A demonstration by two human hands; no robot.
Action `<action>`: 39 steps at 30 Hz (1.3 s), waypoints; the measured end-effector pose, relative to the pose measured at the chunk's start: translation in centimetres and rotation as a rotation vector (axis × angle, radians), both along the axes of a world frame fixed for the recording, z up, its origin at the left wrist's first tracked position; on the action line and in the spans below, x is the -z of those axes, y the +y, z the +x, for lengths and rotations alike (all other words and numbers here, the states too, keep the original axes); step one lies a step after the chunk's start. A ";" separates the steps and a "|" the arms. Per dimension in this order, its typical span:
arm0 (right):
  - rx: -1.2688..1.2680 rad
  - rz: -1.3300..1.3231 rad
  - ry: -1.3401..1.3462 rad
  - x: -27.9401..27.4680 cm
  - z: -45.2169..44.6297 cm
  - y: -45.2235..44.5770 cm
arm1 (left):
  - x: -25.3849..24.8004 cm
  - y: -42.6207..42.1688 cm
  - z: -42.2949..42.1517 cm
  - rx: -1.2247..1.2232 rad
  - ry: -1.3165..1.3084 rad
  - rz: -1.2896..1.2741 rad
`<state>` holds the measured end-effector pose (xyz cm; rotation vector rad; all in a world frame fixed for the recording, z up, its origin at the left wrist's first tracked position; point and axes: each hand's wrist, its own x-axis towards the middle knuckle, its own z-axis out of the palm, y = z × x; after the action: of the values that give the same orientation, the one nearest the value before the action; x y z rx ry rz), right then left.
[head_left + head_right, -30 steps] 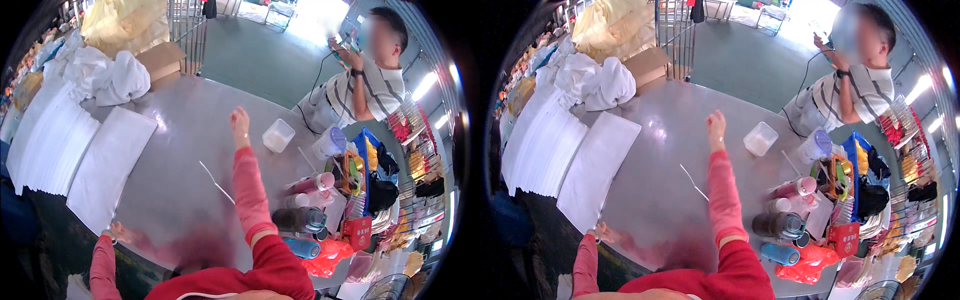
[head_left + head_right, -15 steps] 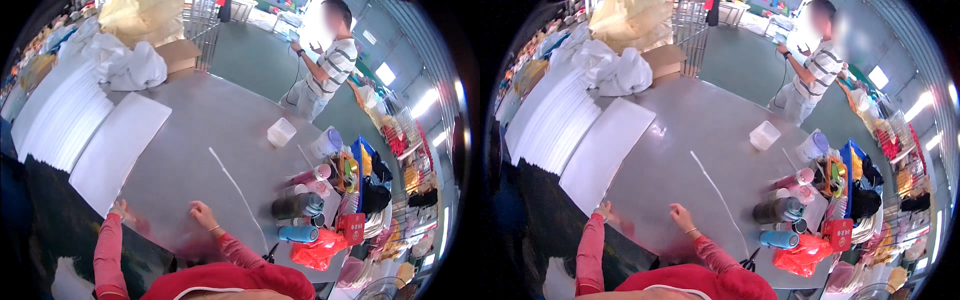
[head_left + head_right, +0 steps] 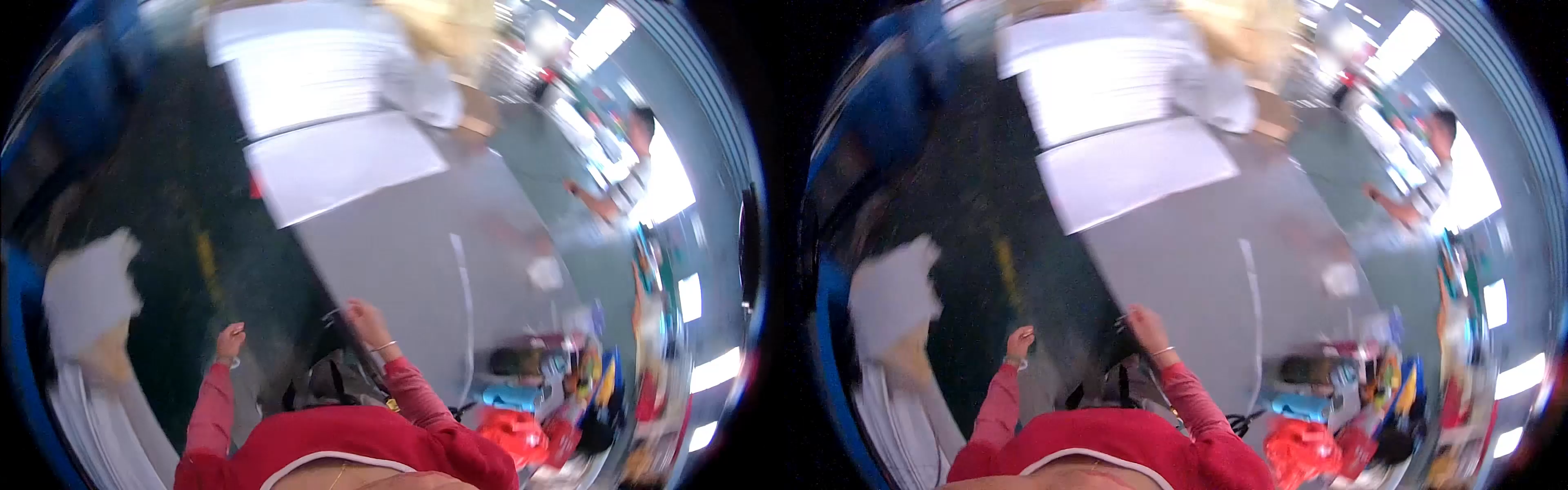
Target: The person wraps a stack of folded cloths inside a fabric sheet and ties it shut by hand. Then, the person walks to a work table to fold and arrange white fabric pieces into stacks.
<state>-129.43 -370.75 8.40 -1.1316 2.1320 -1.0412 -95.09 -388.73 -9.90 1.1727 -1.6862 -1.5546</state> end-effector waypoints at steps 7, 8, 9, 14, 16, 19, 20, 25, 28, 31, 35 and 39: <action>-0.487 0.058 -0.079 0.7 14.9 -2.1 | 2.5 13.9 29.1 -1.474 0.705 0.515; -0.610 0.057 -0.014 1.4 16.6 -1.9 | 1.2 16.4 32.1 -1.542 0.838 0.536; -0.710 0.051 0.049 1.7 18.7 -1.7 | 3.6 18.5 36.3 -1.691 0.962 0.574; -1.032 0.132 0.093 3.1 26.5 -4.0 | 5.6 23.2 46.7 -1.784 1.277 0.463; -1.068 0.155 0.076 3.2 29.3 -4.6 | 4.8 23.2 50.2 -1.781 1.360 0.402; -1.165 0.205 0.137 2.3 33.8 -5.8 | 4.4 22.1 55.1 -1.754 1.477 0.334; -1.189 0.246 0.152 2.6 35.2 -6.2 | 4.2 21.8 55.8 -1.746 1.518 0.316; -1.235 0.388 -0.240 4.9 43.6 -7.8 | 4.3 21.1 52.6 -1.876 1.335 0.151; -1.075 0.604 -0.675 9.0 50.4 -7.0 | 0.8 23.4 45.7 -1.937 1.364 0.271; -0.674 0.868 -0.831 10.4 56.8 -4.4 | 1.5 28.0 38.8 -1.831 1.531 0.405; -0.358 0.944 -0.860 18.3 58.3 -2.5 | 4.2 38.1 34.7 -1.786 1.230 0.794; -0.162 0.729 -1.053 16.9 54.3 0.1 | 6.9 51.4 41.5 -2.043 0.752 0.557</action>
<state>-75.13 -370.64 -8.51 -0.2569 1.3094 -0.4897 -53.62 -337.35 -16.83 1.3251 0.6724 -0.6583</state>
